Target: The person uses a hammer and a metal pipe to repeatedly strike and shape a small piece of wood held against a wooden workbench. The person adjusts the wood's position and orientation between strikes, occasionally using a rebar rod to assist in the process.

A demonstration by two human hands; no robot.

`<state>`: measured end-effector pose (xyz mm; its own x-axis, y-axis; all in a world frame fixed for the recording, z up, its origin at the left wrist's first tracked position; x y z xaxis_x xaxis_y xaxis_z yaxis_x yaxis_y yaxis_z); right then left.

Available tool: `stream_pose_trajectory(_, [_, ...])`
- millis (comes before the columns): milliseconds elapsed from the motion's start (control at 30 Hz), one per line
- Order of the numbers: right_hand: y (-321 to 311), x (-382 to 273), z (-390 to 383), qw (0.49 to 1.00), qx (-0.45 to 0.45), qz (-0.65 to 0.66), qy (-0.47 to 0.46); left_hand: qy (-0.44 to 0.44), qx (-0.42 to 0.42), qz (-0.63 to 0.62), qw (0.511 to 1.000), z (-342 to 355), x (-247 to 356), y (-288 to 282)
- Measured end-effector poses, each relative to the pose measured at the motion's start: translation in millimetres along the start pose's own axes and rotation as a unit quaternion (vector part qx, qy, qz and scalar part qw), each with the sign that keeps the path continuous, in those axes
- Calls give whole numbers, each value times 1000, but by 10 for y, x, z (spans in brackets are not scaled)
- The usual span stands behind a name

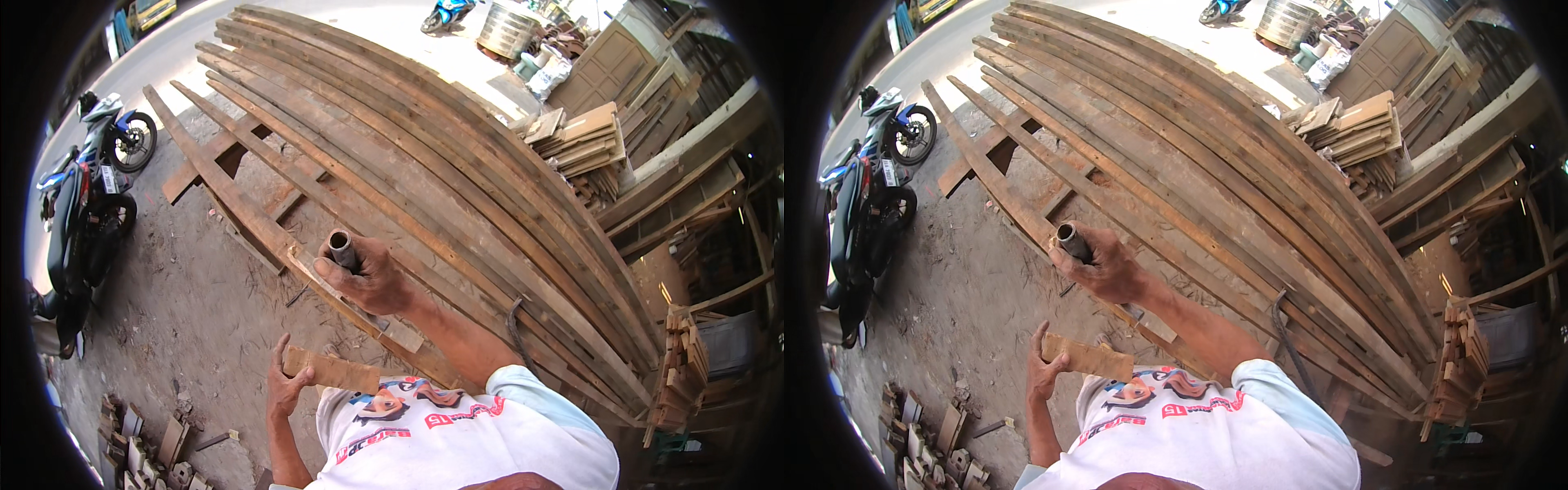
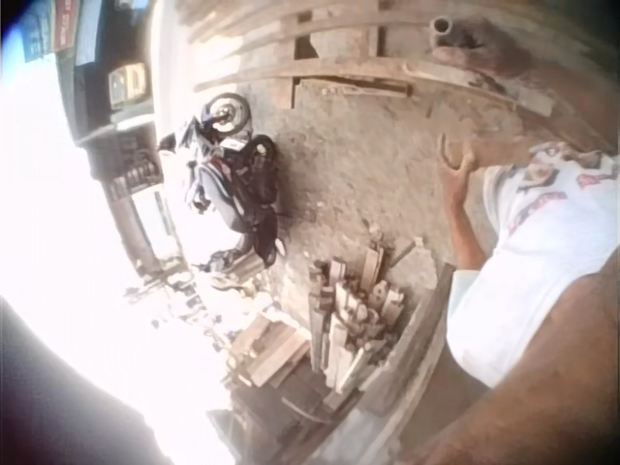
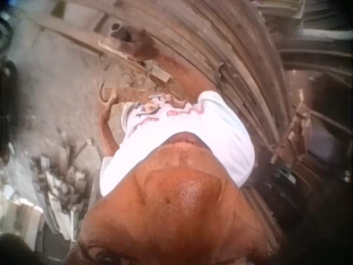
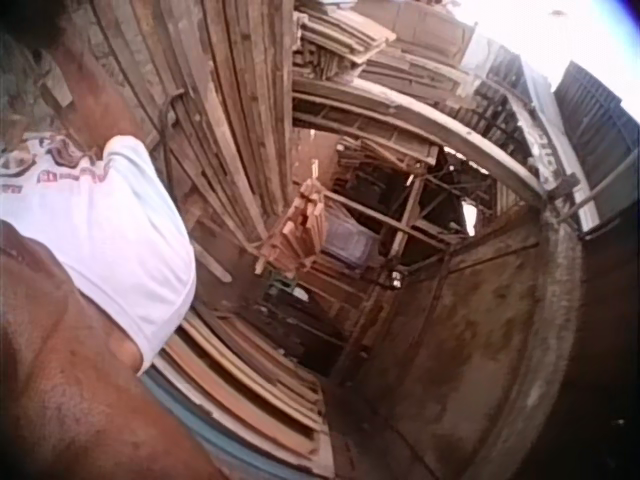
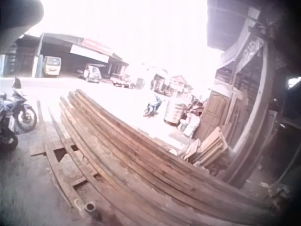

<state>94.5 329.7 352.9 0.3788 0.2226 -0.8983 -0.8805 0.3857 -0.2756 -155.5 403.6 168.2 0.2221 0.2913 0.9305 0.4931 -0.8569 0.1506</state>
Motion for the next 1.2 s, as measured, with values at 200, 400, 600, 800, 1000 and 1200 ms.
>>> stream_pose_trajectory(200, [7,154,261,1000,-7,-9,22,-126,-123,109,978,-17,-465,-438])
stream_pose_trajectory(400, [146,570,690,994,-44,-79,59,-88,-96,5,991,-12,-333,-275])
stream_pose_trajectory(600, [322,1090,1115,969,-84,-130,194,-58,-40,-87,994,8,-590,54])
stream_pose_trajectory(800, [372,1308,1365,955,-71,-58,282,-23,-30,-97,995,146,-589,491])
stream_pose_trajectory(1000, [433,1155,1489,964,-68,-73,247,12,24,-121,992,167,-593,574])
stream_pose_trajectory(1200, [475,845,1427,976,-48,12,210,48,75,-144,986,265,-715,721])
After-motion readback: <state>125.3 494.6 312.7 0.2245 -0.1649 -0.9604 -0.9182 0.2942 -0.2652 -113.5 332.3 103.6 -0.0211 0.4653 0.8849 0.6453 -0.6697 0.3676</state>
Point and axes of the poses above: each hand's wrist, its own z-axis towards the middle knuckle, its own y-axis out of the palm, x = y × z, the point moved 5 cm from there along z, towards the middle knuckle, and after that the axes turned 10 degrees about -x, right-handed, at the moved point
